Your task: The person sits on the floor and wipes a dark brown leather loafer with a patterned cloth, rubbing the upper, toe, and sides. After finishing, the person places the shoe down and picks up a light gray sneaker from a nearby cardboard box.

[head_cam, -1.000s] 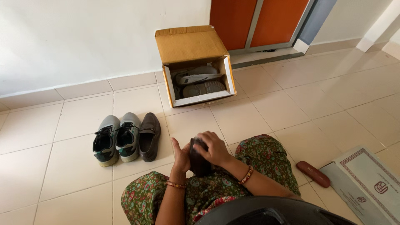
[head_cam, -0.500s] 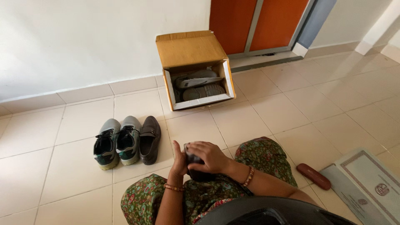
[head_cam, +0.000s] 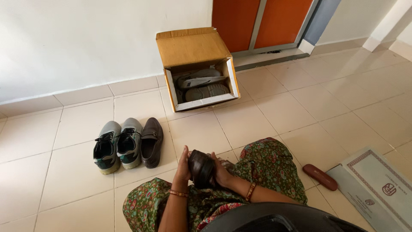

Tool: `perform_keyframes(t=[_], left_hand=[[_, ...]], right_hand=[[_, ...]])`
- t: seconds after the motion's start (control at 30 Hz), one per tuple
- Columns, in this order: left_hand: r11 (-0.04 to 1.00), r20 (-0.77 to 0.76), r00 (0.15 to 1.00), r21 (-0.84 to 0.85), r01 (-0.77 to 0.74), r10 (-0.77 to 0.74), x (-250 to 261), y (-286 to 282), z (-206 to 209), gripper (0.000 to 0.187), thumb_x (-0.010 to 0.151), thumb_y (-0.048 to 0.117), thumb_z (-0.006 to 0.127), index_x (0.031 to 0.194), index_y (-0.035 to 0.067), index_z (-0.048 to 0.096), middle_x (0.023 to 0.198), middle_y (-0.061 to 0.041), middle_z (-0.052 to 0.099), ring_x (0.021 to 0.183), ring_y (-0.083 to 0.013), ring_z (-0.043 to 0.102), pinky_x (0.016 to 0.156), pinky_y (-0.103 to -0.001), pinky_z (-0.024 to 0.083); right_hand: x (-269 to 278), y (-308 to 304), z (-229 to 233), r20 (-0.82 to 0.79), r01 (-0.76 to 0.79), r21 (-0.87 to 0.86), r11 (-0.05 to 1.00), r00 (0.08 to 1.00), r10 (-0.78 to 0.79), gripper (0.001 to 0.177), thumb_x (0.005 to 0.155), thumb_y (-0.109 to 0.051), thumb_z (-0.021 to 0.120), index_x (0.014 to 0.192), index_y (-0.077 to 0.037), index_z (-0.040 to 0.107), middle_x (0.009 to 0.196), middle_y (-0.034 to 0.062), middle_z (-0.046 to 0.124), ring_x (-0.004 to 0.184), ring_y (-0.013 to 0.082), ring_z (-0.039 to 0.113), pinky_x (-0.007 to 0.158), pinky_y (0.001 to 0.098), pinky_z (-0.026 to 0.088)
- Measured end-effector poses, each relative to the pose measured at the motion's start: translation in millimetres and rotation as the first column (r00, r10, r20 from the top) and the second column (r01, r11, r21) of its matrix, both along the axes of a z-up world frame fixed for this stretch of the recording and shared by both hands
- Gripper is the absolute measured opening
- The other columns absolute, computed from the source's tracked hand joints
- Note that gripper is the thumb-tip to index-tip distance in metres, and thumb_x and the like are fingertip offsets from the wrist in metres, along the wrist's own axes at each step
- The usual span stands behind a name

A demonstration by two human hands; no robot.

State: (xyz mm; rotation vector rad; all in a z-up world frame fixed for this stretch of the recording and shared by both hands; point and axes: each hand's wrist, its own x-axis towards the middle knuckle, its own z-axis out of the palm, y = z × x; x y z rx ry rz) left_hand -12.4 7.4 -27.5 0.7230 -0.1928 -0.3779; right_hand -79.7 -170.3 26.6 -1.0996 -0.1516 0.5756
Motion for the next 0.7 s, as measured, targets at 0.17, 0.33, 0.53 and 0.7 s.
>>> perform_keyframes(t=[0.17, 0.33, 0.53, 0.7], left_hand=[[0.97, 0.033, 0.97, -0.051, -0.239, 0.241, -7, -27, 1, 0.049, 0.097, 0.047, 0.052, 0.109, 0.002, 0.068, 0.1, -0.011, 0.072, 0.088, -0.0198, 0.07, 0.076, -0.034, 0.06], [0.931, 0.286, 0.936, 0.235, -0.279, 0.208, 10, -19, -9, 0.065, 0.105, 0.055, 0.05, 0.117, -0.007, 0.067, 0.104, -0.015, 0.07, 0.091, -0.0216, 0.067, 0.079, -0.036, 0.055], [0.603, -0.09, 0.994, 0.797, 0.031, 0.067, 14, 9, -20, 0.099, 0.094, 0.081, 0.032, 0.15, 0.0, 0.044, 0.131, -0.017, 0.056, 0.121, -0.0317, 0.049, 0.108, -0.05, 0.04], [0.568, -0.099, 0.98, 0.823, -0.018, 0.173, 13, -9, -46, 0.104, 0.091, 0.085, 0.029, 0.159, 0.007, 0.029, 0.157, -0.021, 0.034, 0.144, -0.0342, 0.031, 0.115, -0.058, 0.031]], right_hand=[[20, -3, 46, 0.285, 0.119, 0.073, 0.99, 0.949, -0.135, 0.079, 0.104, -0.065, 0.024, 0.142, -0.002, 0.054, 0.137, 0.0165, 0.061, 0.127, 0.0263, 0.06, 0.111, 0.0415, 0.05], [37, -6, 57, 0.765, 0.39, -0.26, 0.883, 0.641, -0.058, 0.06, 0.11, -0.055, 0.036, 0.137, -0.006, 0.059, 0.135, 0.0123, 0.065, 0.132, 0.0274, 0.059, 0.117, 0.045, 0.043], [12, -5, -4, 0.79, 0.511, -0.567, 0.646, 0.558, 0.252, 0.063, 0.107, -0.058, 0.037, 0.151, -0.013, 0.045, 0.157, 0.011, 0.044, 0.15, 0.0289, 0.034, 0.124, 0.0481, 0.024], [58, -21, -31, 0.561, 0.355, -0.777, 0.519, 0.765, 0.316, 0.082, 0.101, -0.063, 0.017, 0.163, -0.01, 0.017, 0.171, 0.0116, 0.014, 0.158, 0.0292, 0.008, 0.124, 0.052, 0.003]])
